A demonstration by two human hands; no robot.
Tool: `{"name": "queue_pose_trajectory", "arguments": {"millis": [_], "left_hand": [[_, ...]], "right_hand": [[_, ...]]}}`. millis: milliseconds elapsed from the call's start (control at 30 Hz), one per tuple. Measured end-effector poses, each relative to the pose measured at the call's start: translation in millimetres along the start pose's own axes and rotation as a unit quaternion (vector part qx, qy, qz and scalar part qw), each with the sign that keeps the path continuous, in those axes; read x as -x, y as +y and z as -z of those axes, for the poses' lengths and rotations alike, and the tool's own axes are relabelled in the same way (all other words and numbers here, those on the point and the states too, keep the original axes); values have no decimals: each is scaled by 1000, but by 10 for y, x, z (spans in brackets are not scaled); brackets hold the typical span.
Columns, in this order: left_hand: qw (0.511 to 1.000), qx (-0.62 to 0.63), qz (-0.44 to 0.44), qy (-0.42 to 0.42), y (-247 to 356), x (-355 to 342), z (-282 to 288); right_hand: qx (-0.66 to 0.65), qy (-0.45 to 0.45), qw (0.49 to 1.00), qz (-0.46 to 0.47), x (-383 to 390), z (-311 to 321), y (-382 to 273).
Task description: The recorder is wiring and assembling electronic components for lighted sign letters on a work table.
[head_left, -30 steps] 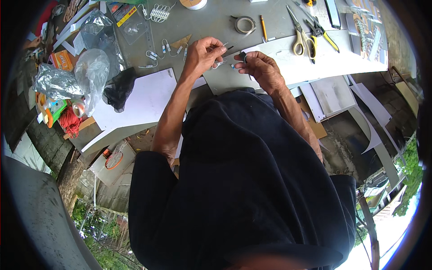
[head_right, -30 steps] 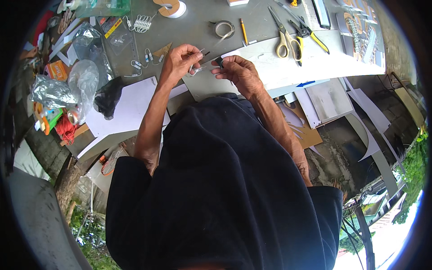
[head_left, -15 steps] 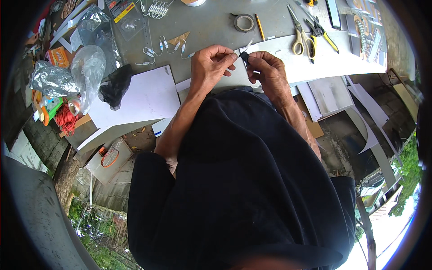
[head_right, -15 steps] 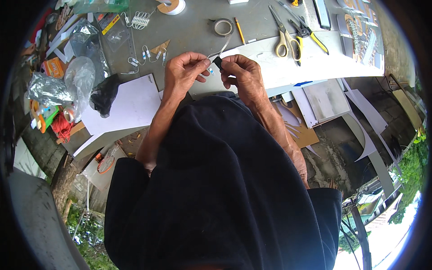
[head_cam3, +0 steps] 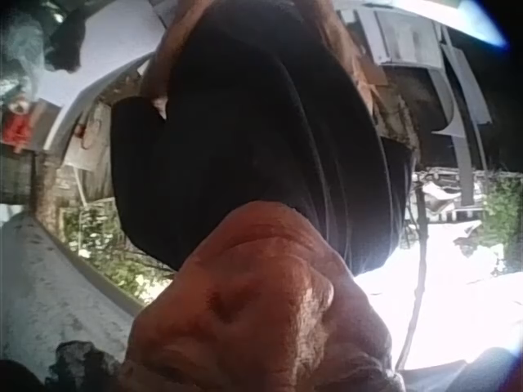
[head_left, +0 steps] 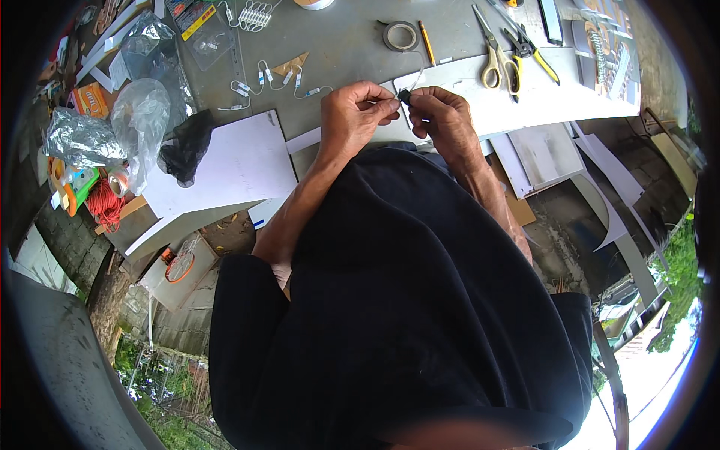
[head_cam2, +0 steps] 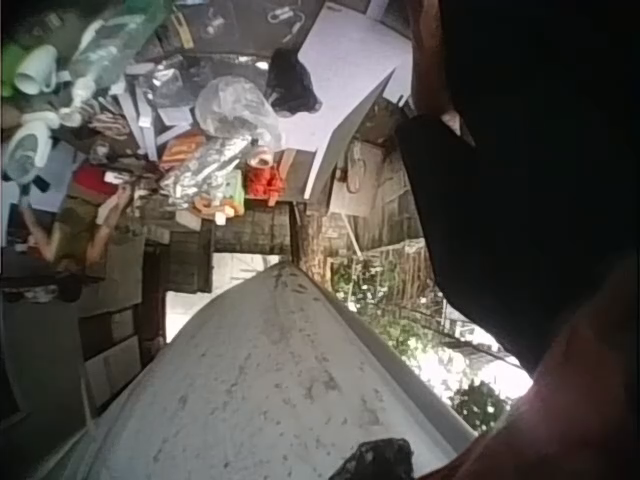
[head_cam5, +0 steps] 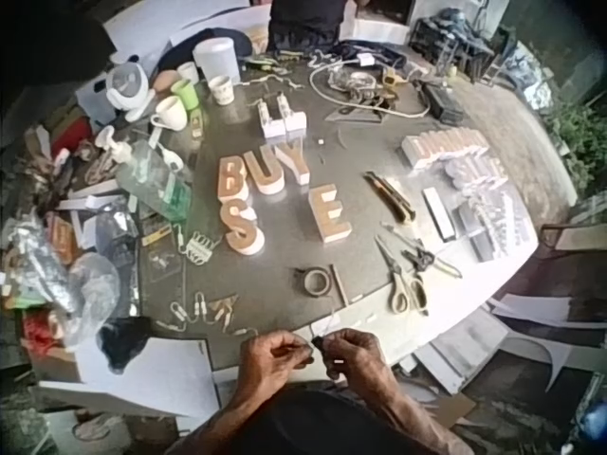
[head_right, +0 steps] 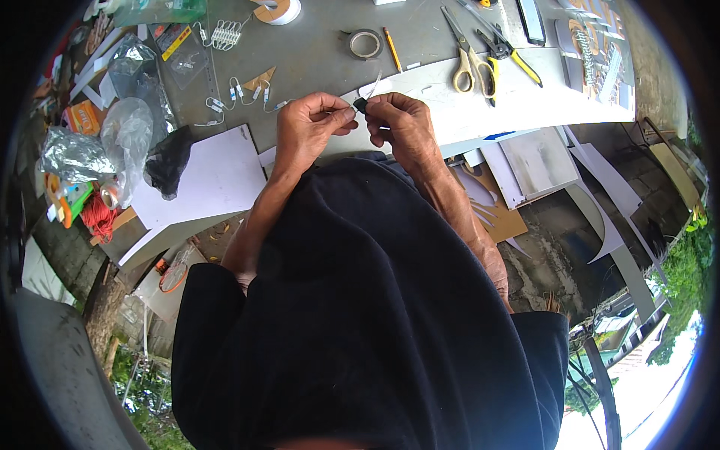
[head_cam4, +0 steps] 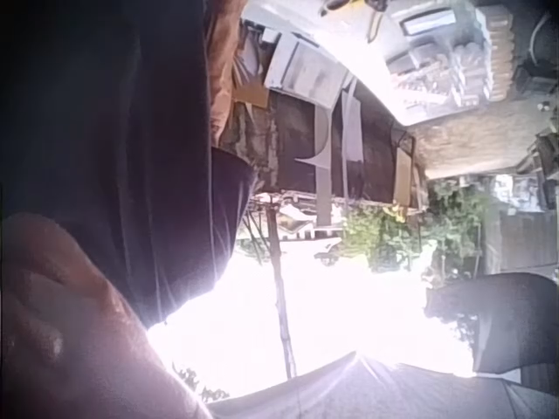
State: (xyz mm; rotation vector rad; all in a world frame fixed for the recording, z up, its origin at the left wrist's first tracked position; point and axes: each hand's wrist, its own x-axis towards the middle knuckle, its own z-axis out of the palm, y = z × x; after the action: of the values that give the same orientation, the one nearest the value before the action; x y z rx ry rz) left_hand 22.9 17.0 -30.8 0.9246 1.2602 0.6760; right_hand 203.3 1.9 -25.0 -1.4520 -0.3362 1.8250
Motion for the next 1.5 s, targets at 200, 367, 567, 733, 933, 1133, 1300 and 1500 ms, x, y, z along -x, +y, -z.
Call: {"name": "queue_pose_trajectory", "arguments": {"millis": [200,367,567,733,933,1133,1300,1500], "left_hand": [[1000,-4,-11,-1,-43,-3,8],[999,13,-42,7,-120,-19,7],[999,-1,-46,-4,-176,-21,33],[999,-18,-35,-20,-171,-12,57],[999,2,-42,-3,-132,5,36],[999,10,-41,-5,-133,7,41],[999,-5,-31,-18,-134,15,70],[996,-48,-75,-27,-177,-1,79]], "right_hand": [[-5,-14,1000,-22,-32,14,22],[-10,-21,999,-41,-53,32,10],[5,-30,997,-75,-70,69,-28],[22,-38,996,-79,-102,76,-39],[9,-60,995,-83,-98,87,-52],[4,-37,996,-87,-110,105,9],[4,-30,995,-91,-124,134,15],[44,-57,993,-96,-69,164,-42]]}}
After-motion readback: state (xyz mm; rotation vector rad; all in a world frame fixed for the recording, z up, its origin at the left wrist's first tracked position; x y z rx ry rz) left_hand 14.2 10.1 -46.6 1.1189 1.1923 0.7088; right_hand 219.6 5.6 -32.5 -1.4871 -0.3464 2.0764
